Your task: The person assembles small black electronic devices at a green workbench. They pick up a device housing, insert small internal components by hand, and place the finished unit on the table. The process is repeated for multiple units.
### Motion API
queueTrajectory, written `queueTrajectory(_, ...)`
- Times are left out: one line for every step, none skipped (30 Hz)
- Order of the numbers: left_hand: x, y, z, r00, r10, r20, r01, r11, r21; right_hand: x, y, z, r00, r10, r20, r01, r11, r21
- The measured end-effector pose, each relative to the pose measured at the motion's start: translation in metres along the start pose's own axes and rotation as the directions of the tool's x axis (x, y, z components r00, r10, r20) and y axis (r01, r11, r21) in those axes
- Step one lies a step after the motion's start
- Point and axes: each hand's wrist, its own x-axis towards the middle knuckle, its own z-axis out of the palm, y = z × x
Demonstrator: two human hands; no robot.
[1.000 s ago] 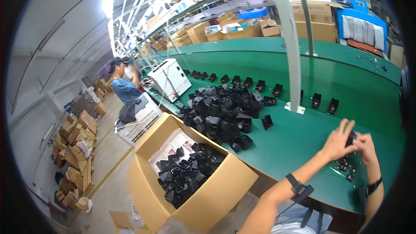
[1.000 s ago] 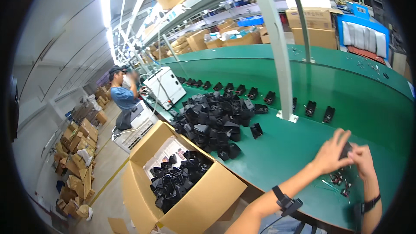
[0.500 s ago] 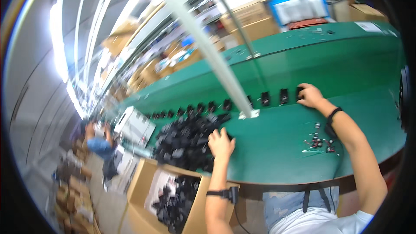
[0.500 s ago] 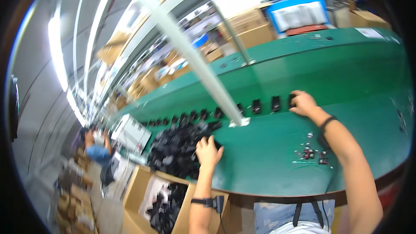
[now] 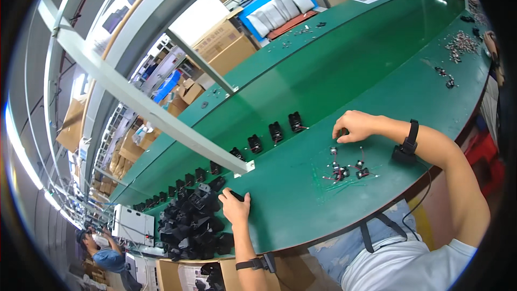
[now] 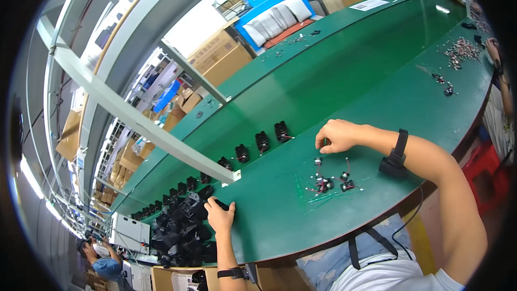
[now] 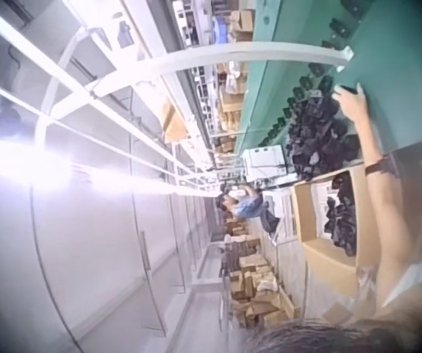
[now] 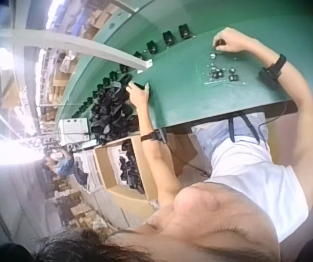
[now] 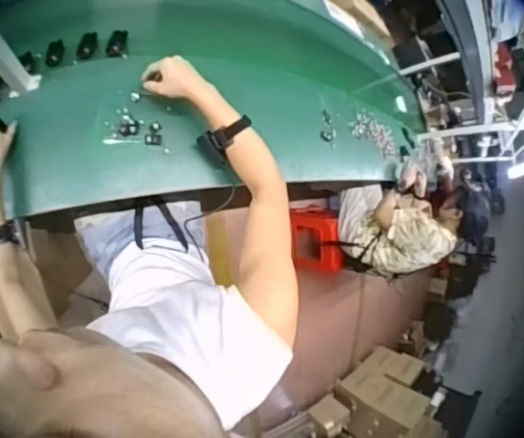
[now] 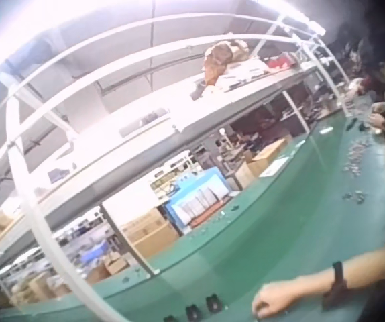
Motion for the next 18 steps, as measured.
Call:
queueTrajectory(0.0,0.013,-0.001,0.998,0.015,0.055,-0.008,0.993,-0.114,-0.01,-0.001,0.0,1.0,0.006,-0.023,-0.005,1.0,0.012)
queueTrajectory(0.0,0.026,-0.001,0.993,0.03,0.11,-0.004,0.974,-0.225,-0.014,-0.005,0.002,0.999,0.009,-0.031,-0.009,1.0,-0.008)
queueTrajectory(0.0,0.037,-0.002,0.981,0.132,0.14,-0.085,0.949,-0.305,-0.013,-0.019,0.004,0.999,0.001,-0.039,-0.002,1.0,-0.027)
queueTrajectory(0.001,0.055,0.0,0.958,0.241,0.157,-0.164,0.905,-0.393,-0.015,-0.027,0.007,0.999,-0.001,-0.051,-0.002,0.998,-0.055)
queueTrajectory(0.0,0.075,0.003,0.922,0.358,0.146,-0.247,0.836,-0.49,-0.014,-0.027,0.015,0.992,-0.073,-0.1,0.06,0.99,-0.125)
queueTrajectory(-0.002,0.089,0.009,0.884,0.455,0.106,-0.347,0.791,-0.505,-0.01,-0.026,0.023,0.985,-0.118,-0.123,0.099,0.984,-0.145)
queueTrajectory(-0.004,0.112,0.018,0.834,0.546,0.076,-0.409,0.706,-0.578,-0.01,-0.019,0.03,0.976,-0.167,-0.139,0.144,0.976,-0.165)
queueTrajectory(-0.006,0.136,0.015,0.817,0.542,0.197,-0.347,0.736,-0.581,0.001,-0.011,0.042,0.958,-0.251,-0.14,0.228,0.96,-0.165)
queueTrajectory(-0.013,0.157,0.006,0.854,0.479,0.203,-0.305,0.777,-0.55,0.005,-0.014,0.045,0.965,-0.22,-0.14,0.198,0.968,-0.156)
queueTrajectory(-0.016,0.169,0.02,0.844,0.508,0.171,-0.358,0.772,-0.526,0.008,-0.009,0.051,0.958,-0.229,-0.169,0.207,0.968,-0.142)
queueTrajectory(-0.02,0.179,0.028,0.862,0.483,0.152,-0.323,0.755,-0.57,0.011,-0.006,0.058,0.932,-0.273,-0.238,0.25,0.961,-0.12)
queueTrajectory(-0.019,0.18,0.027,0.861,0.481,0.167,-0.289,0.731,-0.619,0.018,-0.015,0.061,0.932,-0.27,-0.241,0.27,0.962,-0.031)
queueTrajectory(-0.018,0.2,0.03,0.845,0.523,0.11,-0.295,0.628,-0.72,0.007,-0.012,0.051,0.944,-0.181,-0.274,0.191,0.982,0.009)
queueTrajectory(-0.021,0.21,0.03,0.856,0.515,0.043,-0.313,0.583,-0.75,0.004,-0.003,0.055,0.937,-0.163,-0.31,0.189,0.98,0.057)
queueTrajectory(-0.022,0.227,0.038,0.861,0.508,0.018,-0.279,0.503,-0.818,-0.011,-0.003,0.05,0.888,-0.214,-0.407,0.219,0.975,-0.037)
queueTrajectory(-0.022,0.228,0.049,0.88,0.476,-0.01,-0.27,0.482,-0.833,-0.013,-0.014,0.051,0.891,-0.184,-0.415,0.214,0.977,0.027)
queueTrajectory(-0.024,0.227,0.059,0.895,0.439,-0.072,-0.287,0.444,-0.849,-0.014,-0.015,0.054,0.907,-0.144,-0.396,0.183,0.981,0.063)
queueTrajectory(-0.024,0.225,0.069,0.903,0.406,-0.138,-0.311,0.399,-0.863,-0.013,-0.011,0.055,0.892,-0.167,-0.421,0.203,0.978,0.042)
